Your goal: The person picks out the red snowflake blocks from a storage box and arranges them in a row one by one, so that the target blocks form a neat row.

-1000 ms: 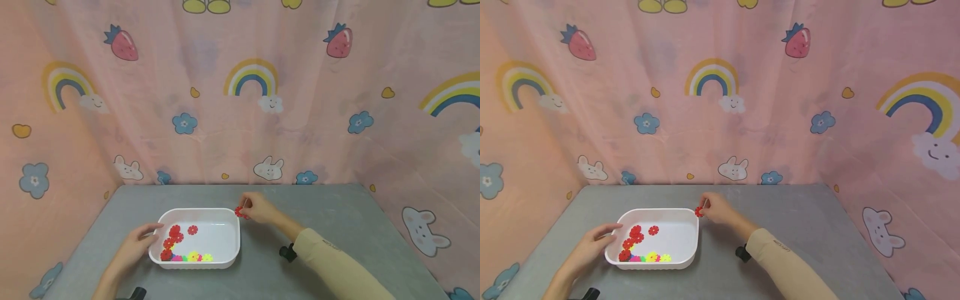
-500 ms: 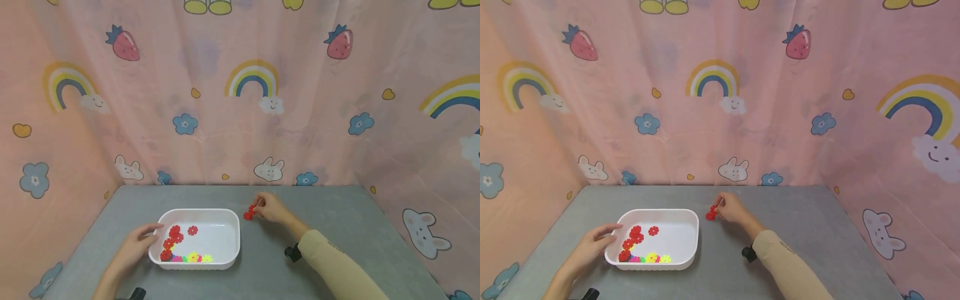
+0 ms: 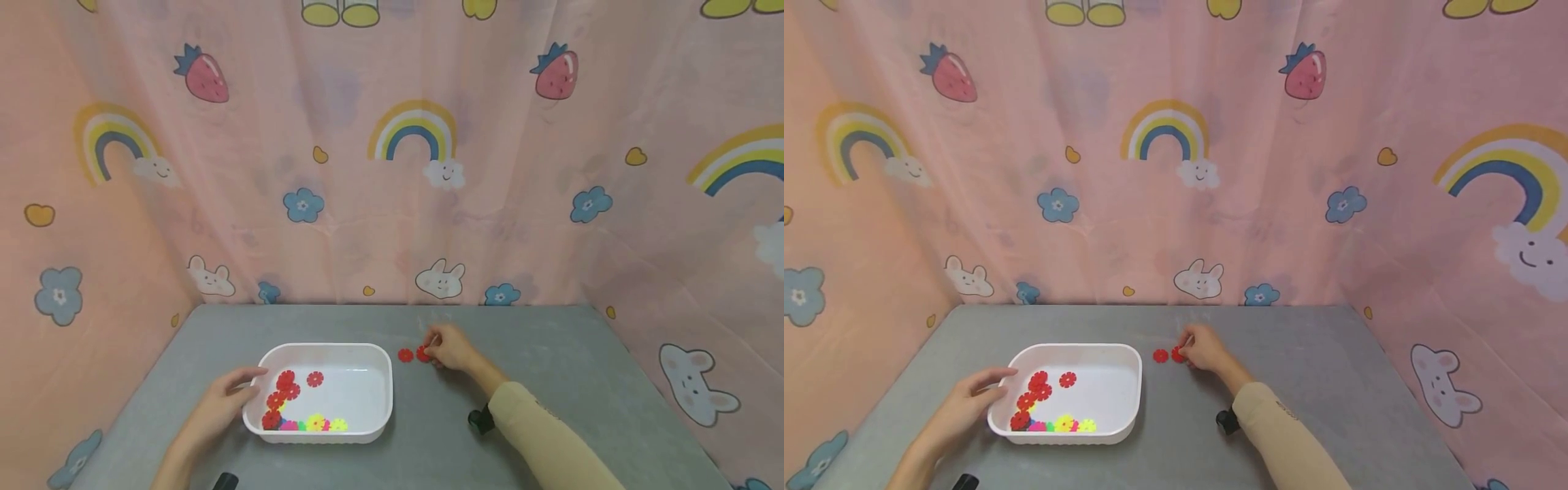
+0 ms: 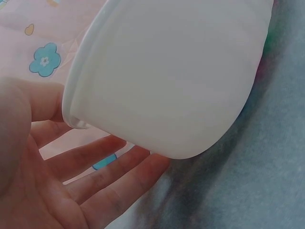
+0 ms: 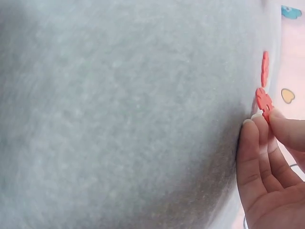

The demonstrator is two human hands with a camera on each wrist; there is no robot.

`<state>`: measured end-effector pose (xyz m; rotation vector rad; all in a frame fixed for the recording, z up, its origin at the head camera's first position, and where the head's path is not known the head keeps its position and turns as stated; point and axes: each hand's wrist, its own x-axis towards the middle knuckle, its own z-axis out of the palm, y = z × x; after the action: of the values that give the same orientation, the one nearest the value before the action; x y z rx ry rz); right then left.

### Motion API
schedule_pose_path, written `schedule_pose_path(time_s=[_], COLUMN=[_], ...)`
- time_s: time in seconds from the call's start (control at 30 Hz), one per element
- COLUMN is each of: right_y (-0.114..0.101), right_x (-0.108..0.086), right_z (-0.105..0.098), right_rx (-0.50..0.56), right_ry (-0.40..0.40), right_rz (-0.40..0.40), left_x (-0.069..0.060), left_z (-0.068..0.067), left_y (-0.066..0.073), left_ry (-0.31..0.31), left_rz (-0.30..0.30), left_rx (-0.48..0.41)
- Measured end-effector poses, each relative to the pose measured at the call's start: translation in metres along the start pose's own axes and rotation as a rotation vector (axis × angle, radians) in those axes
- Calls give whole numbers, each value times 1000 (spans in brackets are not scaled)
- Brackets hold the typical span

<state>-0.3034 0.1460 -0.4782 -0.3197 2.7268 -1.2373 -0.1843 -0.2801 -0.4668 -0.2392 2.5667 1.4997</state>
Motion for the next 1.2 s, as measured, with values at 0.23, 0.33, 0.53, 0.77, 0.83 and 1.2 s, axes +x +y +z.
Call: schedule_pose_path(time_s=[0.23,0.33,0.53,0.77,0.83,1.2], right_y=[-1,-2,-2,1,-1,-21], right_x=[1,1,2,1,0,-9], right_z=[3,3,5,6,4,-6], right_rx=[-24,-38,-71,-72,-68,-104], right_ry=[-3,3,17,19,17,21], right_rz=[12,16,19,-23,-15,-71], left_x=[-2,-3,-2,0,0,-2], left_z=[0,1,0,1,1,0], left_y=[1,2,2,0,0,1], left_ry=[4,9,10,9,13,6], left_rz=[15,17,30,48,55,45], left_rx=[-10,-14,-2,3,9,2])
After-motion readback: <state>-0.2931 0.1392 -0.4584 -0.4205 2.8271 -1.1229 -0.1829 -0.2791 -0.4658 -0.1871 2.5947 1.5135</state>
